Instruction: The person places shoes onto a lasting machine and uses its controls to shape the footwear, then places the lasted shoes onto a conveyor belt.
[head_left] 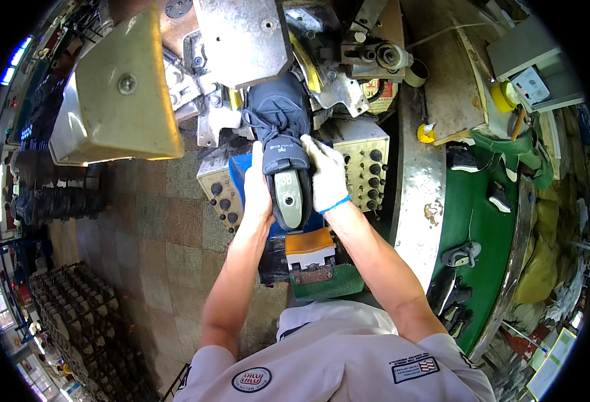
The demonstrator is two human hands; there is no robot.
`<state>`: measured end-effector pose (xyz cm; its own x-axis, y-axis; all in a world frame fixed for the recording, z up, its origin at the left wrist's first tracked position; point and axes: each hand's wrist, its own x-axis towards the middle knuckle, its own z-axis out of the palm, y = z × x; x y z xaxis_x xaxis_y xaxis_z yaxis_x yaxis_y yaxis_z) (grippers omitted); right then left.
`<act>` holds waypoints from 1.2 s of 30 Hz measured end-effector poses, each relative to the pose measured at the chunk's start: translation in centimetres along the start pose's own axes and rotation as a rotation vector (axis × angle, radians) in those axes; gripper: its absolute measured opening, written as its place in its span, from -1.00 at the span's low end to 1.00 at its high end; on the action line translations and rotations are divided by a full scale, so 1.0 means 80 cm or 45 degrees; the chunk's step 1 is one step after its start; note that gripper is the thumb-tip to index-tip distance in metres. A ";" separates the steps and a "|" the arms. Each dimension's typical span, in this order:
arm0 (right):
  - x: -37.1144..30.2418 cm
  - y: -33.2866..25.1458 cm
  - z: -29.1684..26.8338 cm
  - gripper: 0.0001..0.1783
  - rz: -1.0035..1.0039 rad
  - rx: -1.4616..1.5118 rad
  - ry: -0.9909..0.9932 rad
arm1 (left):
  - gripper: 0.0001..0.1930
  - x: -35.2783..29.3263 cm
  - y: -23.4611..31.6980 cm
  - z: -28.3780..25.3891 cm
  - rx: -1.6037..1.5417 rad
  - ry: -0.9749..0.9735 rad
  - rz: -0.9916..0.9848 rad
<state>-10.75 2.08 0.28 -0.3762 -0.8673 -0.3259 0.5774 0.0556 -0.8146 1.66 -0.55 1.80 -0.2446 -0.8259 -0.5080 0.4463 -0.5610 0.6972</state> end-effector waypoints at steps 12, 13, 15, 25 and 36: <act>0.016 0.015 -0.009 -0.72 -0.077 -0.075 -0.090 | -0.47 0.040 -0.058 -0.041 0.010 -0.137 0.326; 0.014 0.013 -0.009 -0.73 -0.069 -0.052 -0.113 | -0.47 0.045 -0.067 -0.048 0.079 -0.115 0.383; 0.015 0.011 -0.017 -0.75 -0.067 -0.103 -0.110 | -0.46 0.037 -0.061 -0.033 0.118 -0.042 0.324; -0.002 0.008 -0.070 -0.59 -0.025 -0.077 -0.081 | -0.39 0.001 -0.020 -0.059 0.563 0.174 0.176; -0.096 -0.047 -0.481 -0.53 0.310 0.132 0.915 | -0.38 -0.103 -0.036 0.082 1.179 0.451 0.846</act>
<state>-37.92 27.53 -12.64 -0.5882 -0.2993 -0.7513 0.7559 0.1267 -0.6423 -3.30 7.48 7.28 0.1157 -0.9900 0.0804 -0.4309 0.0229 0.9021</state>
